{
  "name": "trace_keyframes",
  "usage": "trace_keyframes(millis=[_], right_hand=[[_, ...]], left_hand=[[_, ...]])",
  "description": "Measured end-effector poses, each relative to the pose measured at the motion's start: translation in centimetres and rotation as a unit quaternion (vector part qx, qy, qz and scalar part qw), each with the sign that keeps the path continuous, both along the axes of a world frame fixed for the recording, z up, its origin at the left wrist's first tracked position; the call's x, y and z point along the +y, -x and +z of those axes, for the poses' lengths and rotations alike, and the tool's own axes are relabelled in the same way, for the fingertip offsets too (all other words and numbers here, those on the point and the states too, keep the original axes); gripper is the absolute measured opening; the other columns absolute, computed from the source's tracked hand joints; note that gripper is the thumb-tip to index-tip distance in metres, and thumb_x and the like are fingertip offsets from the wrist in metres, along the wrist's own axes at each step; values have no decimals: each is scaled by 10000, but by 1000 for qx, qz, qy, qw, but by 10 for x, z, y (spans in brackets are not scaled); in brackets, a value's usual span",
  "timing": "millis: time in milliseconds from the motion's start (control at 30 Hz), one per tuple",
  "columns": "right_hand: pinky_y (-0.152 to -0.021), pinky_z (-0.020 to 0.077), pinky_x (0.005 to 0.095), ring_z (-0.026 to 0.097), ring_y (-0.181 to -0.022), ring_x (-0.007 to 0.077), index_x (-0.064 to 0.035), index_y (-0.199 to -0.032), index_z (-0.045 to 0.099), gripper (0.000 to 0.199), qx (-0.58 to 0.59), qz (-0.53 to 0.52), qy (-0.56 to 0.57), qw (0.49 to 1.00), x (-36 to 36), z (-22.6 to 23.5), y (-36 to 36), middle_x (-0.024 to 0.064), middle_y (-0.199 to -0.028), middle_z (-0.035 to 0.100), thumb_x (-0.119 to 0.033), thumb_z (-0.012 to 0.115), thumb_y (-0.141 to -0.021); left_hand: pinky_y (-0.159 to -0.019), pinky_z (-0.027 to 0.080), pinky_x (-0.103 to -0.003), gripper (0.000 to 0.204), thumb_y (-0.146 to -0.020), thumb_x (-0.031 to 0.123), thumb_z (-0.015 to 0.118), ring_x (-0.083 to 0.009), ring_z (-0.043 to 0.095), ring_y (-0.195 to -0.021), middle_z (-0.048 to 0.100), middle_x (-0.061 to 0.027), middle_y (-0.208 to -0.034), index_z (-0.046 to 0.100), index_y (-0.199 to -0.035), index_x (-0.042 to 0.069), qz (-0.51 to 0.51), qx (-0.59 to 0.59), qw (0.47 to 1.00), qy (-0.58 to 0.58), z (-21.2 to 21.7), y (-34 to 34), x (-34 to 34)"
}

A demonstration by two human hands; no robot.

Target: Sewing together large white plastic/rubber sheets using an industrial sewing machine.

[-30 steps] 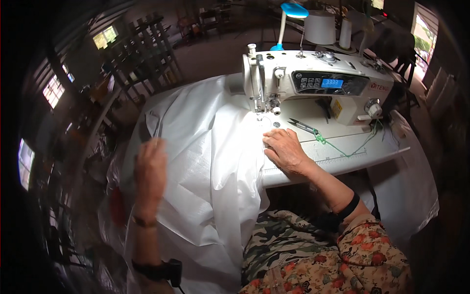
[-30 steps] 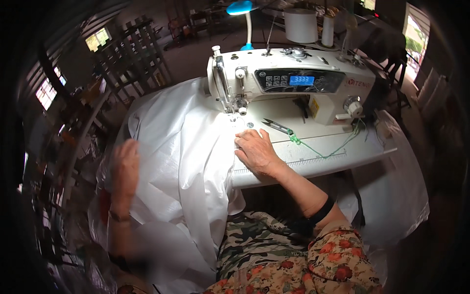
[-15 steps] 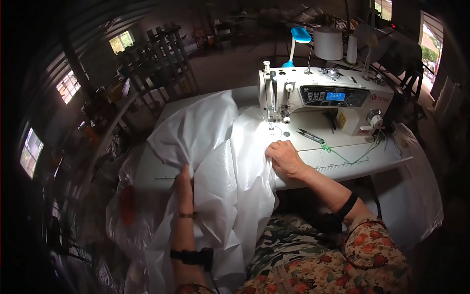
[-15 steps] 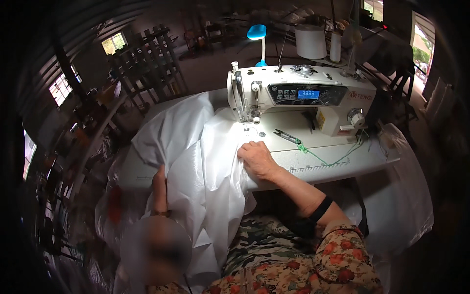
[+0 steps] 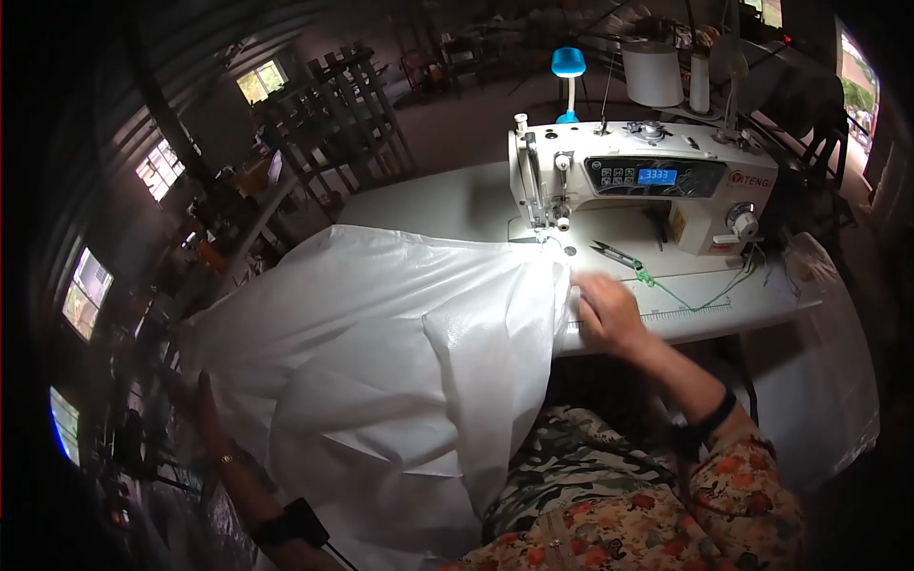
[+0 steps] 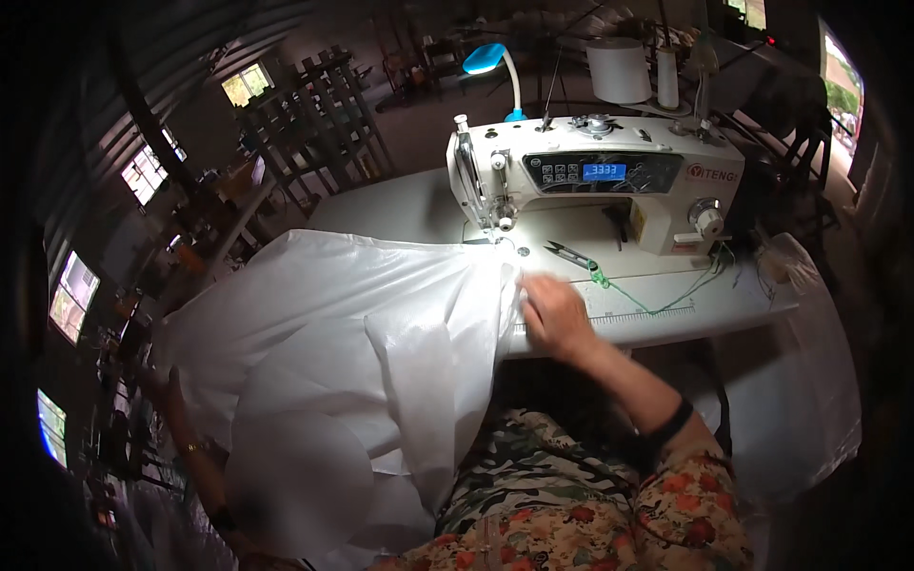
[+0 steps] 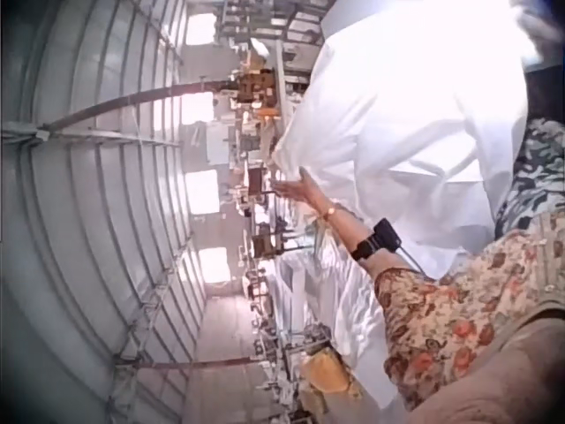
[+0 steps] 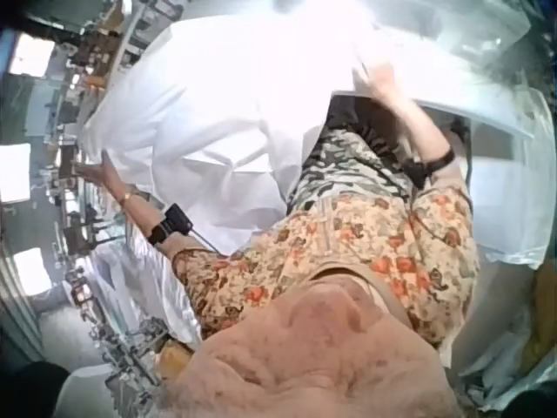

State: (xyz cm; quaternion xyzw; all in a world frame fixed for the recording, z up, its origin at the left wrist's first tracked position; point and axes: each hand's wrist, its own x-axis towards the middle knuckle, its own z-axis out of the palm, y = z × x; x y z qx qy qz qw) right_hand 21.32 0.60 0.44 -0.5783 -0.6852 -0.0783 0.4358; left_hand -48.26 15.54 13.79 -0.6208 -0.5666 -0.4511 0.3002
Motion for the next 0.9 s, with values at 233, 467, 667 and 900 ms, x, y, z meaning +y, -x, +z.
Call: trace_keyframes(millis=[233, 467, 667, 900], right_hand=[[-891, 480, 384, 616, -1020, 315, 17, -1179, 603, 512, 302, 180, 391, 851, -65, -81, 85, 200, -1111, 645, -396, 674, -886], [-1008, 436, 342, 540, -1188, 209, -1, -1317, 537, 424, 426, 399, 402, 705, -25, -67, 182, 131, -1290, 585, -227, 583, -962], [-910, 482, 298, 591, -1073, 146, -24, -1282, 568, 378, 662, 572, 222, 430, -7, 39, 222, 72, -1205, 617, -250, 533, -981], [-967, 459, 323, 569, -1127, 211, 14, -1330, 516, 568, 491, 559, 331, 580, -1, 10, 210, 117, -1232, 599, -379, 610, -931]], left_hand=[[-1095, 368, -408, 433, -963, 212, 568, -304, 518, -1260, 561, -180, -1337, 531, -1323, -26, -217, -15, 964, 153, -16, -224, -125], [-1094, 363, -427, 316, -943, 176, 607, -237, 596, -1160, 670, -96, -1191, 632, -1240, 70, -658, 35, 517, 546, -131, -373, -242], [-881, 479, -368, 325, -915, 190, 669, -235, 620, -1050, 664, -99, -1106, 579, -1210, 85, -451, -230, 646, 571, -200, -359, -274], [-924, 440, -390, 435, -904, 234, 684, -270, 566, -1097, 592, -124, -1178, 507, -1258, 55, -385, -289, 703, 524, -152, -336, -272]])
